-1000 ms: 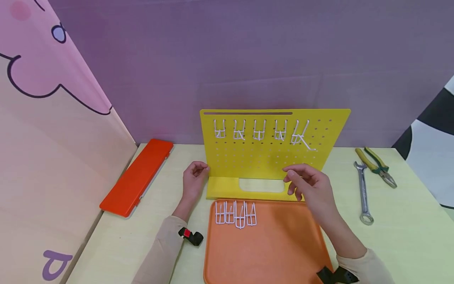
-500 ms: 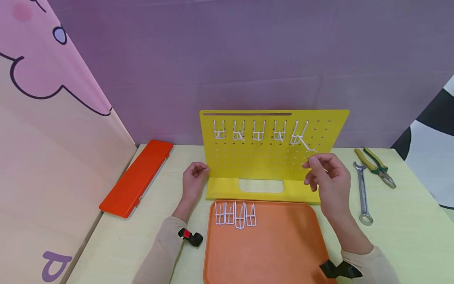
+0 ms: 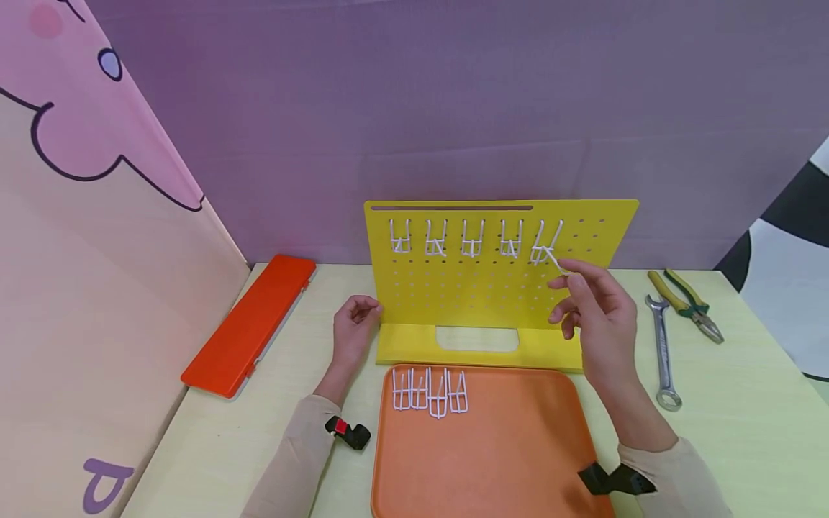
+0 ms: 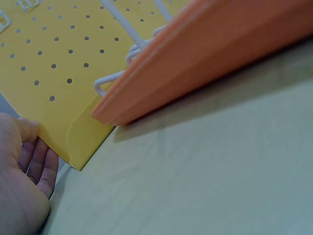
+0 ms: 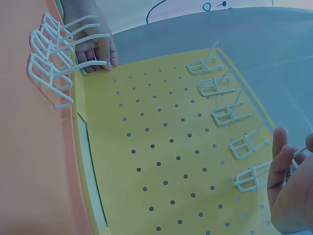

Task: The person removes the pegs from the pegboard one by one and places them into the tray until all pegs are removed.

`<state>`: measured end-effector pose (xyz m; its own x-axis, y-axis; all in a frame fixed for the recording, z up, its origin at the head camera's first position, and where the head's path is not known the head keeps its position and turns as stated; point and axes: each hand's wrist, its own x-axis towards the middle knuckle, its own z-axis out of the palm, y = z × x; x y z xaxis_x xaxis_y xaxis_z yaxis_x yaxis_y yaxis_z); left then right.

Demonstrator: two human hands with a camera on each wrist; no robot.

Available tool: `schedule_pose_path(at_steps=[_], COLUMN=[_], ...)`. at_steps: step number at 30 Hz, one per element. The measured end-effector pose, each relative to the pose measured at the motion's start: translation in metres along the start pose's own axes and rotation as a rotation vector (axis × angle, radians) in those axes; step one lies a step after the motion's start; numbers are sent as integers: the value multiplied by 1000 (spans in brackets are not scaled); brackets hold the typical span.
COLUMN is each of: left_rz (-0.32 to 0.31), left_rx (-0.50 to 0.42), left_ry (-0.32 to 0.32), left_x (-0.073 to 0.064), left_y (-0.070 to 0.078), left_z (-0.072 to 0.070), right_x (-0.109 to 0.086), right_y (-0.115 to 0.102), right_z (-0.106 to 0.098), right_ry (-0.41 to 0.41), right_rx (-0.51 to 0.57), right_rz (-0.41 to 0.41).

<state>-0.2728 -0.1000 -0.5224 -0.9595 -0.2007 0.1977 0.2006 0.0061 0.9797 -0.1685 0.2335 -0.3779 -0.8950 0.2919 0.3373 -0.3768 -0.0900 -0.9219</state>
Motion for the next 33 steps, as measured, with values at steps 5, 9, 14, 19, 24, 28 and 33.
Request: schedule_pose_path(at_steps=[5,9,14,19,24,28,33], left_rz=[2,5,-2,-8,-15,-17,-21], left_rx=[4,4,-9,-20,-13,-7,6], left_ry=[0,-2,0,-1,0,0,1], left_x=[0,1,0,-1,-1,-1,-2], left_y=[0,0,0,2,2,2,4], left_z=[1,1,0,1,1,0,1], right_x=[2,4,4,3,2,2,1], right_y=[2,3,4,5,4,4,7], right_z=[1,1,1,2,4,5,4], right_ry=[-1,-5,-5,4,3,6,8], right_rx=[-14,-17,-24,-35,-41,-44,-41], right_rz=[-1,-12,-36,-61,-81,-93,-98])
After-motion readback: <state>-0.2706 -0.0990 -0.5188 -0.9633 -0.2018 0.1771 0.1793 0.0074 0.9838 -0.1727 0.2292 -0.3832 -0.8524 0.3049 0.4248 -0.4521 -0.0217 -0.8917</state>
